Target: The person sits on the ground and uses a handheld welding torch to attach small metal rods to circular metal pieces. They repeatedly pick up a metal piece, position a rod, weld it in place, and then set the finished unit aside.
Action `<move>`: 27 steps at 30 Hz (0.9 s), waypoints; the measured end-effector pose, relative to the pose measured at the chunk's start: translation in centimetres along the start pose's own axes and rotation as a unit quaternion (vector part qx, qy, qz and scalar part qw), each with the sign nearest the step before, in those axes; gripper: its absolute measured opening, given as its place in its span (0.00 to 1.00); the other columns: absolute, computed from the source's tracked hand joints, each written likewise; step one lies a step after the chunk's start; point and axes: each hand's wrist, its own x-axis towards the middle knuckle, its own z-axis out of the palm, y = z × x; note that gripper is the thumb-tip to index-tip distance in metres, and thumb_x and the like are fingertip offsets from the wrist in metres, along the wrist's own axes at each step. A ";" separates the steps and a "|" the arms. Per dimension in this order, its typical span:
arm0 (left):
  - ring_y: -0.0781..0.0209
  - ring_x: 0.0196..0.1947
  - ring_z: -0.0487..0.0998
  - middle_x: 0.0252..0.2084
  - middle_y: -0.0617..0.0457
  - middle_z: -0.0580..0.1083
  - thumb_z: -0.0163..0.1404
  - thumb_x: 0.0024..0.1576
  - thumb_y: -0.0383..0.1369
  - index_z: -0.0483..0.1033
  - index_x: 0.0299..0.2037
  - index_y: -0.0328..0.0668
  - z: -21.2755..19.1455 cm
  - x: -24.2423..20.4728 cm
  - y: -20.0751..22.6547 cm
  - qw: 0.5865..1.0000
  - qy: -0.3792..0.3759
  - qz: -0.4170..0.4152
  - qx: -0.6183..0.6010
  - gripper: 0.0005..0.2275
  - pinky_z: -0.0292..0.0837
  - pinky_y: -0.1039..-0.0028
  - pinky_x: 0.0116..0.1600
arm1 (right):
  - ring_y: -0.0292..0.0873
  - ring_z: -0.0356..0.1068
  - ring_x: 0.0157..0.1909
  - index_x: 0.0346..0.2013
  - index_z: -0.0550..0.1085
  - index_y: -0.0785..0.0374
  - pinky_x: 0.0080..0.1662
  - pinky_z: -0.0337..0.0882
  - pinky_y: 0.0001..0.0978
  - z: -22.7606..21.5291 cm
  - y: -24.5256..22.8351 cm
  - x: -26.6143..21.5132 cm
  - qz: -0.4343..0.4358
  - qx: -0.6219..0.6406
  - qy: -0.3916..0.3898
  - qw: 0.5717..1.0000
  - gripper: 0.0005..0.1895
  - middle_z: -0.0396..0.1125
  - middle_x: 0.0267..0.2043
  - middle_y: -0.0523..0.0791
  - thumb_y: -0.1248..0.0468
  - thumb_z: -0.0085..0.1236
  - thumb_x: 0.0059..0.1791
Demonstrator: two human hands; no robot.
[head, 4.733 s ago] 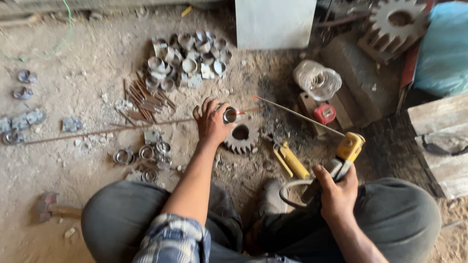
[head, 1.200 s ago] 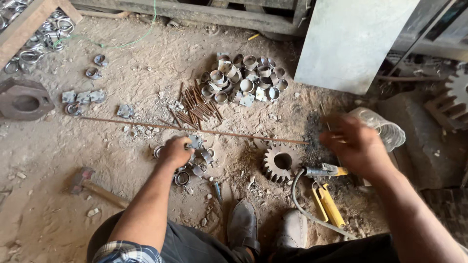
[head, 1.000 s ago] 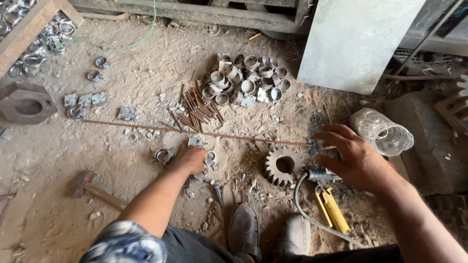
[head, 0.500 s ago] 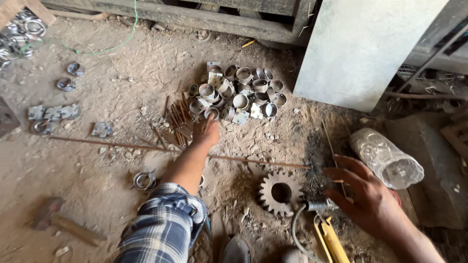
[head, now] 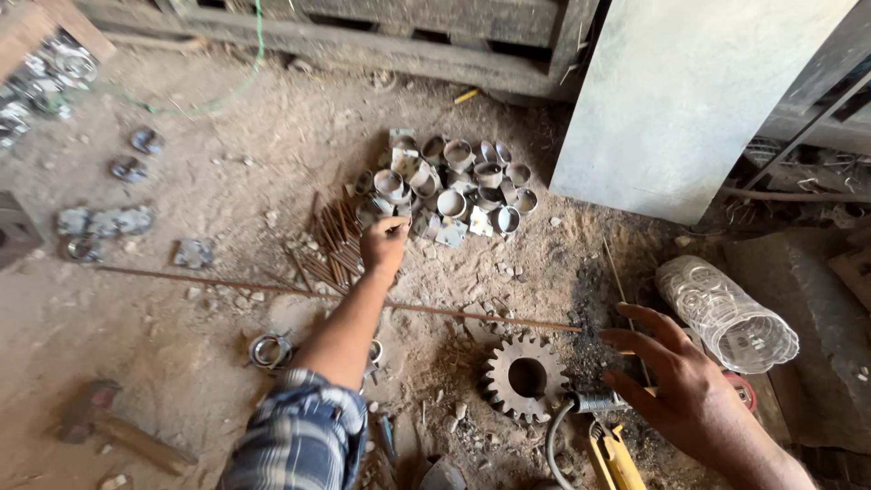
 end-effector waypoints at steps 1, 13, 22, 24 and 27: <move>0.62 0.34 0.82 0.43 0.57 0.79 0.54 0.57 0.31 0.81 0.46 0.51 0.0 -0.2 -0.3 0.995 0.020 -0.048 -0.088 0.08 0.80 0.71 0.33 | 0.56 0.70 0.59 0.56 0.75 0.53 0.49 0.78 0.49 -0.1 -0.1 -0.2 -0.016 0.005 0.006 1.000 0.26 0.59 0.70 0.51 0.52 0.66 0.44; 0.63 0.32 0.71 0.38 0.55 0.69 0.48 0.64 0.27 0.72 0.44 0.47 0.5 -10.3 -6.7 0.794 -0.048 -0.170 -0.582 0.03 0.73 0.72 0.35 | 0.57 0.72 0.57 0.53 0.75 0.59 0.48 0.78 0.47 -2.5 -1.0 -4.4 -0.107 0.002 0.074 0.991 0.24 0.61 0.68 0.54 0.55 0.65 0.44; 0.66 0.35 0.74 0.50 0.48 0.75 0.47 0.62 0.29 0.76 0.55 0.48 1.1 -25.5 -0.5 0.815 -0.134 -0.301 -0.476 0.12 0.71 0.81 0.33 | 0.50 0.77 0.49 0.54 0.75 0.58 0.45 0.80 0.41 -3.4 -2.0 -4.8 -0.140 0.002 0.075 0.987 0.23 0.60 0.68 0.55 0.56 0.65 0.46; 0.65 0.33 0.72 0.47 0.46 0.76 0.50 0.62 0.29 0.77 0.54 0.45 1.4 -25.9 -0.3 0.858 -0.128 -0.276 -0.415 0.11 0.68 0.79 0.32 | 0.51 0.77 0.50 0.55 0.75 0.59 0.46 0.80 0.41 -2.8 -1.5 -4.8 -0.153 0.001 0.084 0.985 0.23 0.60 0.68 0.56 0.57 0.64 0.47; 0.64 0.34 0.74 0.46 0.45 0.78 0.52 0.61 0.30 0.77 0.53 0.43 1.3 -25.6 0.9 0.917 -0.103 -0.232 -0.308 0.11 0.70 0.76 0.35 | 0.49 0.77 0.49 0.54 0.74 0.60 0.44 0.81 0.40 -2.2 -0.8 -4.8 -0.139 0.024 0.055 0.988 0.23 0.60 0.68 0.55 0.56 0.64 0.46</move>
